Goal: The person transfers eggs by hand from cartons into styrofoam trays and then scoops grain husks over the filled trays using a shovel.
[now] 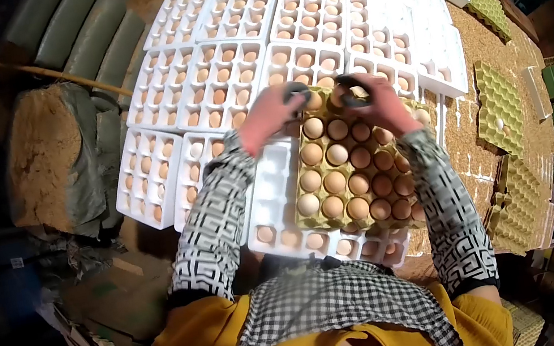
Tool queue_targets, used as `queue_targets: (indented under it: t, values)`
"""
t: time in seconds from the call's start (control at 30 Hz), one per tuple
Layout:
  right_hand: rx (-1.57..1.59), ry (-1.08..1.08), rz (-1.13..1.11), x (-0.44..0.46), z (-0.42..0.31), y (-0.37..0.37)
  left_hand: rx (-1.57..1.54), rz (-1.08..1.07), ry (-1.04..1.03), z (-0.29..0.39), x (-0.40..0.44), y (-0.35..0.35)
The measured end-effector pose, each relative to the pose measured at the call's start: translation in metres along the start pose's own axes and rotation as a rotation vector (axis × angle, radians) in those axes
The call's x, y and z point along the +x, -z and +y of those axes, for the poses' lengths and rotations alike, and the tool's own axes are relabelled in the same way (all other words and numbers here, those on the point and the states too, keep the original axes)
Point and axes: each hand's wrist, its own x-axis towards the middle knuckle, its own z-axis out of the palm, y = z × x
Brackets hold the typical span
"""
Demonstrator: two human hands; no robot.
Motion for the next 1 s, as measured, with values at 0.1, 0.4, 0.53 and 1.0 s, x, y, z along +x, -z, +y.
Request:
queue_targets:
  t: [0.1, 0.4, 0.53, 1.0]
  values:
    - [0.847, -0.255, 0.222, -0.025, -0.002, 0.052, -0.876, 0.183, 0.270, 0.022, -0.029, 0.022]
    - [-0.603, 0.037, -0.232, -0.003, 0.000, 0.022, 0.779, -0.264, 0.030, 0.031, -0.022, -0.018]
    - [-0.099, -0.243, -0.036, -0.005, -0.032, 0.028, 0.147, 0.203, 0.001, 0.025, -0.061, 0.019]
    - [-0.363, 0.181, -0.256, 0.041, -0.104, -0.117, -0.419, 0.422, 0.415, -0.037, -0.173, 0.022]
